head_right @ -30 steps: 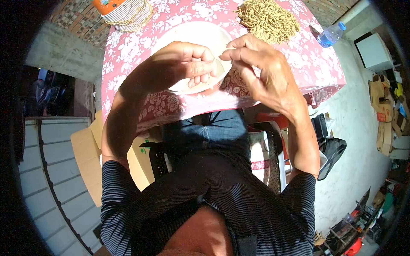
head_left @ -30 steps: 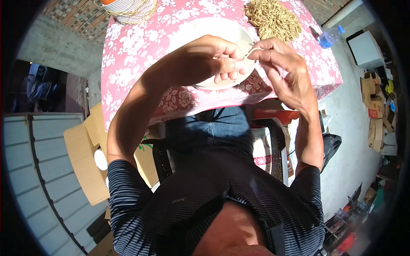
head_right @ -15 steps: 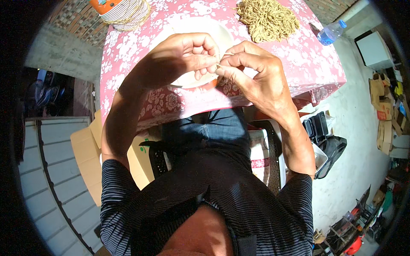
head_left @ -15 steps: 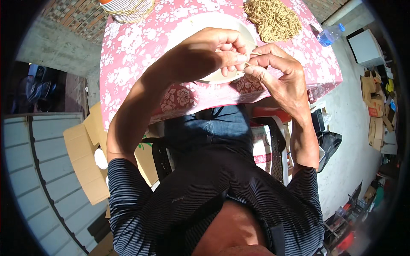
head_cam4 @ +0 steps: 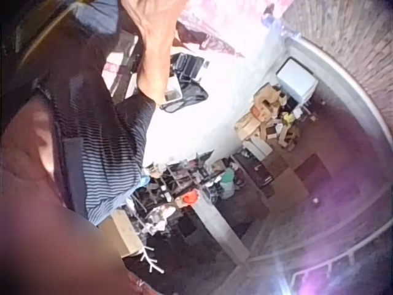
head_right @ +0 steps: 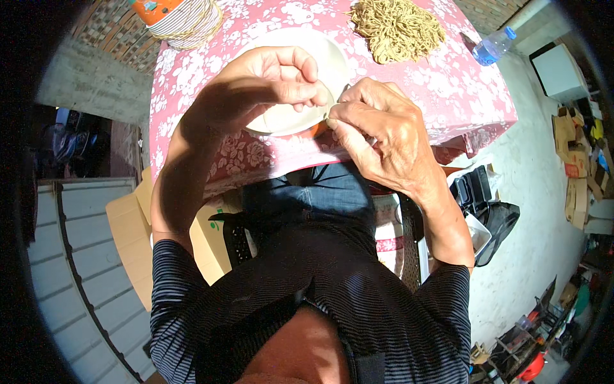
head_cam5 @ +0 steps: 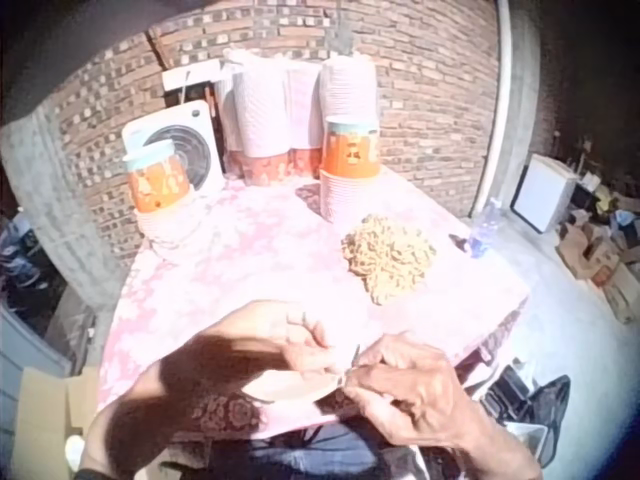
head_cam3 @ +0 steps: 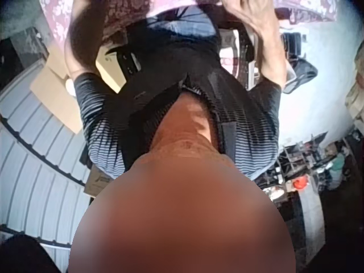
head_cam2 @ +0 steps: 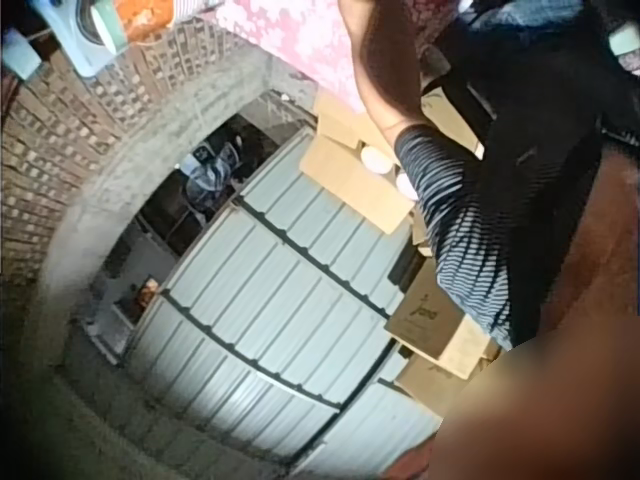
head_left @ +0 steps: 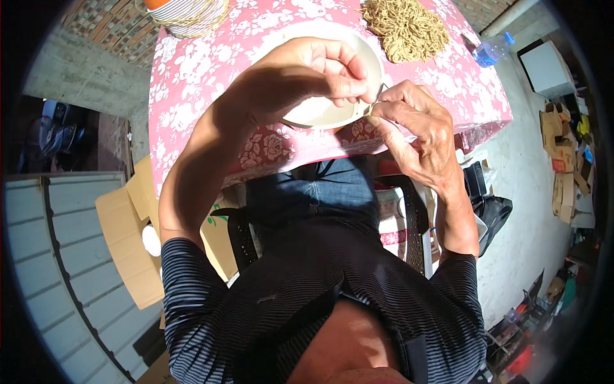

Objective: Threading a string through holes in the rims of paper bowls and stacking them for packaging.

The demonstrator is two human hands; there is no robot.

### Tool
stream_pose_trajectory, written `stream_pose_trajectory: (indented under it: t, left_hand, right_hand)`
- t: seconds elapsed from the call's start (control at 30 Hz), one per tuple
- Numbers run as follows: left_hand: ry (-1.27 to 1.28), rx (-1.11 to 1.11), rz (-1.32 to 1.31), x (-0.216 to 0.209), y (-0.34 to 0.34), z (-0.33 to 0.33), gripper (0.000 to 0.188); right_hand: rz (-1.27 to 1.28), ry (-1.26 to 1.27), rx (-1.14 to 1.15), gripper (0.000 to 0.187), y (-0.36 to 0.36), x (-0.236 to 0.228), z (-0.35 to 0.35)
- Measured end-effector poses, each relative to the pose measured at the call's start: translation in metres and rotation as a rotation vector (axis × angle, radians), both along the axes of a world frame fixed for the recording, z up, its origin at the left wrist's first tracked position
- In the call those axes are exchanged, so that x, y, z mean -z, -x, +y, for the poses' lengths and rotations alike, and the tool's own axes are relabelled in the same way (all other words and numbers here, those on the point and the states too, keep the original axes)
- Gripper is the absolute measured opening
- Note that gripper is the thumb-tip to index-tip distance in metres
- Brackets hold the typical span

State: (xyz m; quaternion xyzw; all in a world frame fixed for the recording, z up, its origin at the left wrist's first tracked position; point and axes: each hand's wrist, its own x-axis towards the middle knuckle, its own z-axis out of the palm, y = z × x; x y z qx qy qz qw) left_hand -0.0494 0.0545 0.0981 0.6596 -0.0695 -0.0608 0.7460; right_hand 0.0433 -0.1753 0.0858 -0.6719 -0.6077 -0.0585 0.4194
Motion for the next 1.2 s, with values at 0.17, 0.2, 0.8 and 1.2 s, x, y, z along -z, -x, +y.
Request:
stream_pose_trajectory:
  t: [0.17,0.2,0.8,1.2]
  left_hand:
    - [0.033,-0.039,0.08,-0.001,-0.001,-0.008,0.031]
    - [0.017,-0.063,0.097,-0.001,-0.002,-0.008,0.031]
    - [-0.144,-0.066,0.012,0.002,-0.015,0.004,0.037]
    - [-0.164,-0.154,0.078,0.003,-0.012,0.01,0.033]
  right_hand:
    - [0.088,0.06,0.025,0.004,0.003,-0.004,-0.003]
    - [0.126,0.068,0.037,0.004,0.003,-0.003,-0.003]
    - [0.285,0.042,0.023,0.011,-0.023,0.003,0.004]
    - [0.331,0.026,-0.079,0.011,-0.044,0.011,0.005]
